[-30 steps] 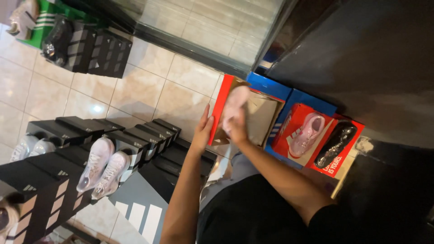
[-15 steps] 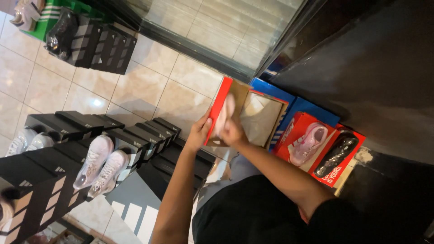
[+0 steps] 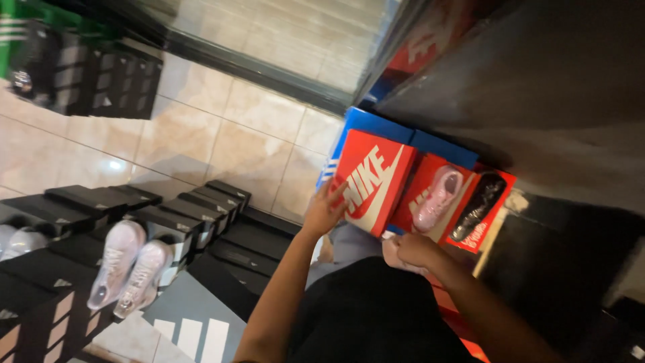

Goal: Wiping dust off shoe boxes with a cloth and organizing them in a storage area

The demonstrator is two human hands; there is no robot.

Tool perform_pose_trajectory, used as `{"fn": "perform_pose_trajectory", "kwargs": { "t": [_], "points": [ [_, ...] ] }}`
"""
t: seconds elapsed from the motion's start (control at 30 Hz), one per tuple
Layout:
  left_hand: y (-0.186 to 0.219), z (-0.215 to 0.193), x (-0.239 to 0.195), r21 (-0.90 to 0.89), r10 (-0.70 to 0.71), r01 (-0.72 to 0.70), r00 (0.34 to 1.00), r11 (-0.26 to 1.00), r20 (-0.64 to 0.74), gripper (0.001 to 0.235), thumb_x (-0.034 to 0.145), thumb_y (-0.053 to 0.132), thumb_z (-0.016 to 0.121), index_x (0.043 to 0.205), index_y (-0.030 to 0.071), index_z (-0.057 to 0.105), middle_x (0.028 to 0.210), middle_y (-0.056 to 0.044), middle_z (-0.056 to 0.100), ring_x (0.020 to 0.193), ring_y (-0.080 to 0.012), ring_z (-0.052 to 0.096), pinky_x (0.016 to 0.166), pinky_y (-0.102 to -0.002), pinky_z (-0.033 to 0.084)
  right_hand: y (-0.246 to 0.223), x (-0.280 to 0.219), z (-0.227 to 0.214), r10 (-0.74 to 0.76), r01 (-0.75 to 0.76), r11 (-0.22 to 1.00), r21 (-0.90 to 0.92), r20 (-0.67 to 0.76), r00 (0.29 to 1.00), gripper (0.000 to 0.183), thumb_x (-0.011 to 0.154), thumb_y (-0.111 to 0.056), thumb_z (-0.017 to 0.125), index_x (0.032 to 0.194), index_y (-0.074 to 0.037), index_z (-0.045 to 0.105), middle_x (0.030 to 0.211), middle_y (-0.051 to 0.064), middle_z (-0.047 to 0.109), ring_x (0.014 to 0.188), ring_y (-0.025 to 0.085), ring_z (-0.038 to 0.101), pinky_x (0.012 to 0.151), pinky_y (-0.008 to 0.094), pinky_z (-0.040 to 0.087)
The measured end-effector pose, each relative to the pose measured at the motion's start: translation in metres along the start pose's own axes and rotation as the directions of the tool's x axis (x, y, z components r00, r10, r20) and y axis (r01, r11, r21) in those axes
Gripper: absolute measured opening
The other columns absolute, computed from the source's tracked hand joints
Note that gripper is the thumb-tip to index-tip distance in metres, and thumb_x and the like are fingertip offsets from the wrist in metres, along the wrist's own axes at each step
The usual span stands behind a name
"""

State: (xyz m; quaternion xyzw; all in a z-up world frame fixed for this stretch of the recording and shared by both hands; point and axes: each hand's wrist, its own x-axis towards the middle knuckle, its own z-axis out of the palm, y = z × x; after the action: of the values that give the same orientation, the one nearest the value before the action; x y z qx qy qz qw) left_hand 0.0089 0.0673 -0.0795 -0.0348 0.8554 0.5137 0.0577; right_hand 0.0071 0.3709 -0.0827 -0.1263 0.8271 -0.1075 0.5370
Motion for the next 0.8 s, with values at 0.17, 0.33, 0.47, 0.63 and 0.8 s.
{"fn": "perform_pose_trajectory", "kwargs": {
  "t": [0.17,0.33,0.47,0.63,0.8],
  "points": [
    [0.002,0.032,0.011,0.54,-0.052,-0.008,0.994,0.841,0.096,0.07,0.088,0.024,0.077,0.151,0.036,0.049,0.165,-0.028,0.019,0.137,-0.0555,0.044,0.102,-0.056,0.054,0.013,-0.015,0.003,0.053,-0.056,0.983,0.173,0.018,0.998,0.041,0.087,-0.037,0.053,0.125,-0.026,0.062,0.116,0.017,0.074,0.113,0.037,0.071,0.092,0.051,0.057],
    [0.013,0.043,0.02,0.536,-0.056,0.014,0.996,0.844,0.063,0.074,0.089,0.021,0.078,0.154,0.034,0.045,0.164,-0.03,0.019,0.135,-0.0569,0.045,0.102,-0.059,0.054,-0.05,-0.002,-0.01,0.139,0.006,0.846,0.533,-0.232,0.963,0.084,0.085,-0.029,0.06,0.162,-0.019,0.027,0.151,0.029,0.047,0.138,0.043,0.049,0.115,0.05,0.041],
    [0.017,0.044,0.023,0.539,-0.139,0.076,0.987,0.839,0.079,0.075,0.092,0.024,0.074,0.156,0.039,0.039,0.167,-0.026,0.012,0.141,-0.0551,0.039,0.107,-0.06,0.05,-0.052,0.027,0.009,0.162,0.081,0.855,0.512,-0.414,0.896,0.097,0.081,-0.027,0.064,0.165,-0.012,0.019,0.151,0.029,0.047,0.14,0.044,0.046,0.12,0.053,0.034],
    [0.011,0.042,0.013,0.541,-0.188,0.112,0.978,0.833,0.087,0.075,0.094,0.025,0.073,0.157,0.04,0.036,0.169,-0.023,0.009,0.144,-0.053,0.036,0.111,-0.058,0.047,-0.058,0.027,0.01,0.166,0.023,0.855,0.519,-0.314,0.935,0.097,0.083,-0.031,0.06,0.166,-0.015,0.011,0.151,0.022,0.05,0.139,0.037,0.049,0.119,0.049,0.038],
    [0.004,0.043,0.013,0.572,-0.198,0.111,0.976,0.813,0.091,0.075,0.094,0.026,0.073,0.158,0.04,0.035,0.169,-0.021,0.007,0.145,-0.051,0.034,0.112,-0.057,0.047,-0.058,0.035,0.013,0.136,0.04,0.873,0.486,-0.321,0.937,0.1,0.083,-0.03,0.062,0.165,-0.01,0.01,0.15,0.021,0.052,0.14,0.034,0.05,0.118,0.047,0.039]
  ]
}}
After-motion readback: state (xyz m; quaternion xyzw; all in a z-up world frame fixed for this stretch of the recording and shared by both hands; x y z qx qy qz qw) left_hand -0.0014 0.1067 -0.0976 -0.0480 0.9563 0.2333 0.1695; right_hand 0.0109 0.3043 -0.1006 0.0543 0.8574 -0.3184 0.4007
